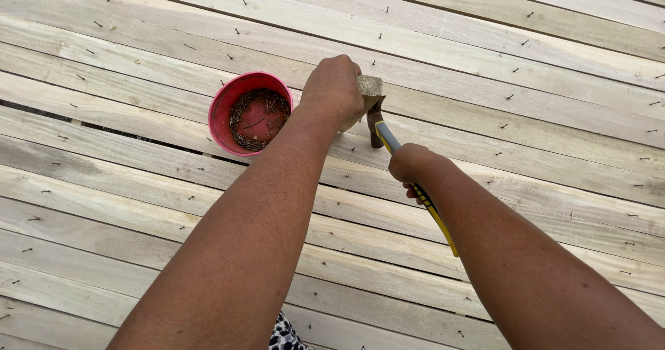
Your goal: The person uses a hammer claw to pull nails out of a slatted wooden frame, holding a wood block for leverage while working along the boards, and drops the removed nails into a pink bucket. They reposition repeatedly along the frame to extract more nails.
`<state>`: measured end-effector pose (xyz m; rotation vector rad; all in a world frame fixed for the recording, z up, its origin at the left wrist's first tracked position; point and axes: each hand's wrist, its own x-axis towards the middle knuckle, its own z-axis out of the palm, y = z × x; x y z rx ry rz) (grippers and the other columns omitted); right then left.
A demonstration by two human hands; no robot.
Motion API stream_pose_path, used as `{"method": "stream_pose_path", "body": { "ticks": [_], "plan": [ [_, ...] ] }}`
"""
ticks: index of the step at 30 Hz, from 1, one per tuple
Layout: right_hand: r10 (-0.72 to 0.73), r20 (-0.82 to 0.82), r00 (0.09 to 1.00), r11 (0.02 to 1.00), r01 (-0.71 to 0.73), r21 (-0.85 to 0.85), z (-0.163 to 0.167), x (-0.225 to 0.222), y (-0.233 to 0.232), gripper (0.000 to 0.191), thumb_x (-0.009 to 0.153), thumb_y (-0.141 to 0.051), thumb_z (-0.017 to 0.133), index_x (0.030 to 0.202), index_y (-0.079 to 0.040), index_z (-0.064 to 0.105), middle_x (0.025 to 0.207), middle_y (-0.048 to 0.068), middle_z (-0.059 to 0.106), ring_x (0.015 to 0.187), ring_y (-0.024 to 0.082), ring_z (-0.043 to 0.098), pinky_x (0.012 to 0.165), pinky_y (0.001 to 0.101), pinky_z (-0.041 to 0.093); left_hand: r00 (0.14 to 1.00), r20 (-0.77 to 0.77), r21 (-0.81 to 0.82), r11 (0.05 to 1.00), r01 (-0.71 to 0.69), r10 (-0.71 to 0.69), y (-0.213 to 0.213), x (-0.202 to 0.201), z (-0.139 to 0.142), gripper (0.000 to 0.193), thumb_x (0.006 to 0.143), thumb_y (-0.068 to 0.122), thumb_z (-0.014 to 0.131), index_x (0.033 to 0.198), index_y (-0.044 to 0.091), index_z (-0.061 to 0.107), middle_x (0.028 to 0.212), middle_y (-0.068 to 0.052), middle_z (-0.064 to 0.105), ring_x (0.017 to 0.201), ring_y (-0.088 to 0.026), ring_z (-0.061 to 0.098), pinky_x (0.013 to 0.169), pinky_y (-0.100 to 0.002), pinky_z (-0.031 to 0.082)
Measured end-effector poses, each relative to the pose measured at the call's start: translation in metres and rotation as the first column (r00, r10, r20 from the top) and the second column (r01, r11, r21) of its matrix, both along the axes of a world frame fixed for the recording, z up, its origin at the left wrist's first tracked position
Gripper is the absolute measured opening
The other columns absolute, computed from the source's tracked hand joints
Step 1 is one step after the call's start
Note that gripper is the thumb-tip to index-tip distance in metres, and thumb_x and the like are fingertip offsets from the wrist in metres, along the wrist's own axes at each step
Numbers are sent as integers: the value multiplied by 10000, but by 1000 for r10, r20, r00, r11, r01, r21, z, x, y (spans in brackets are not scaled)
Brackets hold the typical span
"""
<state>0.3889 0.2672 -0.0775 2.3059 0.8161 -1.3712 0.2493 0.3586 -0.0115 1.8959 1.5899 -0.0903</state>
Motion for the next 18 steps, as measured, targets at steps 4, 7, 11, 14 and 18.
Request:
{"method": "stream_pose_path", "body": {
  "ticks": [4, 7, 11, 14, 18],
  "plan": [
    [10, -23, 1000, 1000, -9, 30, 5, -4, -16, 338, 1035, -97, 454, 1320, 52, 558, 838, 176, 661, 602, 249, 639, 531, 429, 546, 998, -36, -10, 999, 43, -43, 10, 1, -9, 315, 792, 185, 862, 1073, 83, 762, 991, -112, 756, 914, -190, 755, 795, -347, 635],
    [2, 10, 1000, 1000, -2, 17, 6, -14, -21, 343, 1032, -109, 468, 1319, 57, 557, 841, 186, 687, 599, 245, 648, 529, 424, 551, 994, -38, 27, 995, 101, -100, 20, 2, -14, 323, 781, 149, 853, 1090, 106, 771, 983, -117, 759, 918, -202, 752, 817, -350, 626],
    [-56, 7, 998, 997, 56, -60, 8, -17, -6, 349, 1013, -75, 473, 1314, 69, 576, 864, 171, 688, 594, 222, 643, 536, 415, 566, 993, -10, -131, 985, 113, -115, 33, 6, -10, 376, 863, 350, 832, 1081, 54, 754, 958, -127, 770, 888, -224, 774, 796, -362, 650],
    [-200, -11, 980, 978, 198, -62, 7, -14, 6, 362, 1027, -107, 459, 1336, 54, 555, 880, 177, 682, 599, 226, 629, 545, 423, 565, 971, -45, -129, 966, 226, -233, 37, 15, -6, 347, 826, 332, 853, 1054, 82, 775, 947, -114, 767, 887, -220, 767, 786, -379, 641],
    [-288, 21, 957, 953, 288, -97, 2, -17, 3, 369, 1010, -93, 447, 1348, -6, 564, 880, 175, 687, 594, 236, 620, 548, 434, 549, 950, 11, -183, 934, 309, -312, 38, 24, -7, 328, 786, 300, 877, 1009, 79, 783, 961, -129, 766, 913, -265, 756, 814, -402, 625]
  ]
}}
